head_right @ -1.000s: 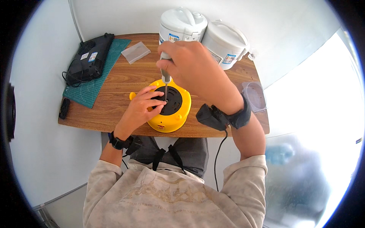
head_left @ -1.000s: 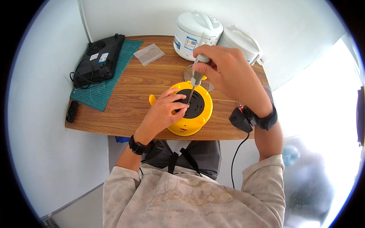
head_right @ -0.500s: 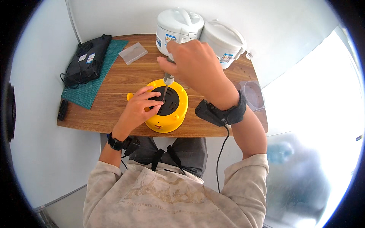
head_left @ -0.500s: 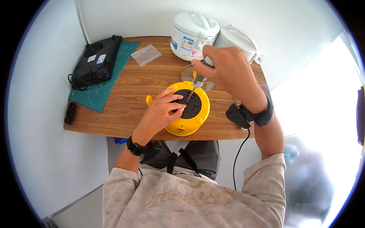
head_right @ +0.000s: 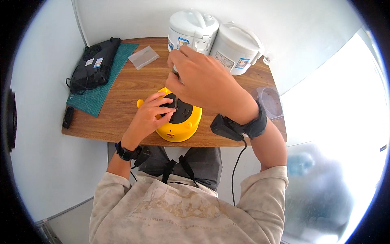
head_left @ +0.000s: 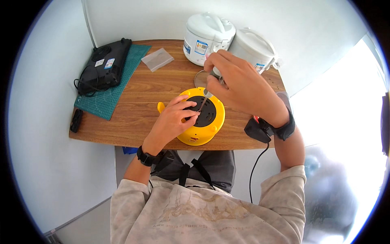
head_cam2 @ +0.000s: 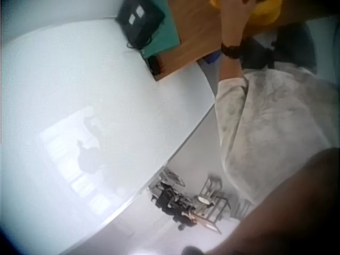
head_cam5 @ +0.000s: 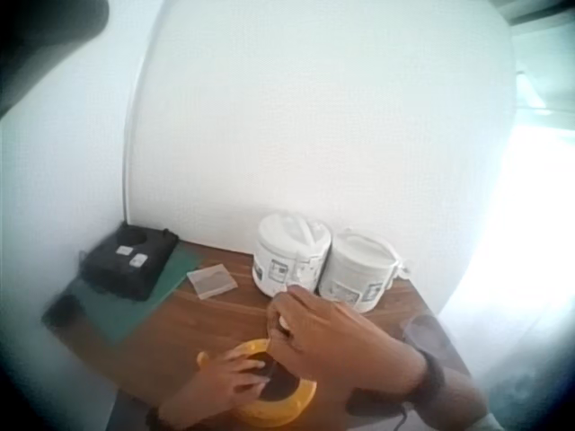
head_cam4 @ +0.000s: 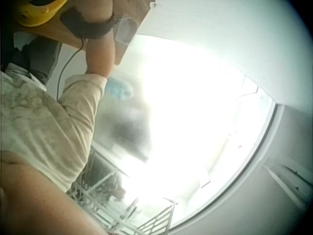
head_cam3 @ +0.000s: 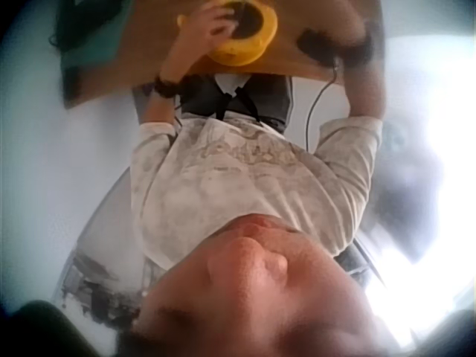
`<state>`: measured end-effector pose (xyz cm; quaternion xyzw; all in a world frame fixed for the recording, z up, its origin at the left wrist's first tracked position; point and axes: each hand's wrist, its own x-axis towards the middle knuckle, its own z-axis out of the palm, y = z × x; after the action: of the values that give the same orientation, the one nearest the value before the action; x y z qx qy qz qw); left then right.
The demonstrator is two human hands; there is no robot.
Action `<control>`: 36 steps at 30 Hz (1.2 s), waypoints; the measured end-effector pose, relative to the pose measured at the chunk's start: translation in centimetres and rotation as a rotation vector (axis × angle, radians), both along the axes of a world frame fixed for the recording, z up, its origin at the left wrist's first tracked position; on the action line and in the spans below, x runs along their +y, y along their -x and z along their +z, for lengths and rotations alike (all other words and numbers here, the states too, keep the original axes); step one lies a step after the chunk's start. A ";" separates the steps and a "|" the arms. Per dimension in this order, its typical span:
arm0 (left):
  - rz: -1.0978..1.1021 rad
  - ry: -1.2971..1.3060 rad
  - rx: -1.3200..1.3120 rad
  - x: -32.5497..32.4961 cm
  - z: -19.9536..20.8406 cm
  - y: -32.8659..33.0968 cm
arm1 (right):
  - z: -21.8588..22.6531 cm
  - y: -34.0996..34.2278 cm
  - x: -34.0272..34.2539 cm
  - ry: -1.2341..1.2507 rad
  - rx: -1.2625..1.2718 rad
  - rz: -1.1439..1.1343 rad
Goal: The person assembles a yellow electric pot by screwing a knob onto its glass lid, then attaching the lid to the pot. They then move to a black appliance, unscrew its bottom cover, and reattach it.
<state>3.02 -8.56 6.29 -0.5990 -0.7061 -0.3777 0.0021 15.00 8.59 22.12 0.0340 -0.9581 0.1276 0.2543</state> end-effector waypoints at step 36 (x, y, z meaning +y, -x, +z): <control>0.010 0.016 -0.038 0.0 -0.1 0.1 | 0.6 0.3 0.5 0.158 -0.060 0.037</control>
<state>2.88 -8.58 6.19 -0.5881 -0.7121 -0.3832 -0.0142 14.65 9.13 22.71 0.0277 -0.9514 0.2084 0.2252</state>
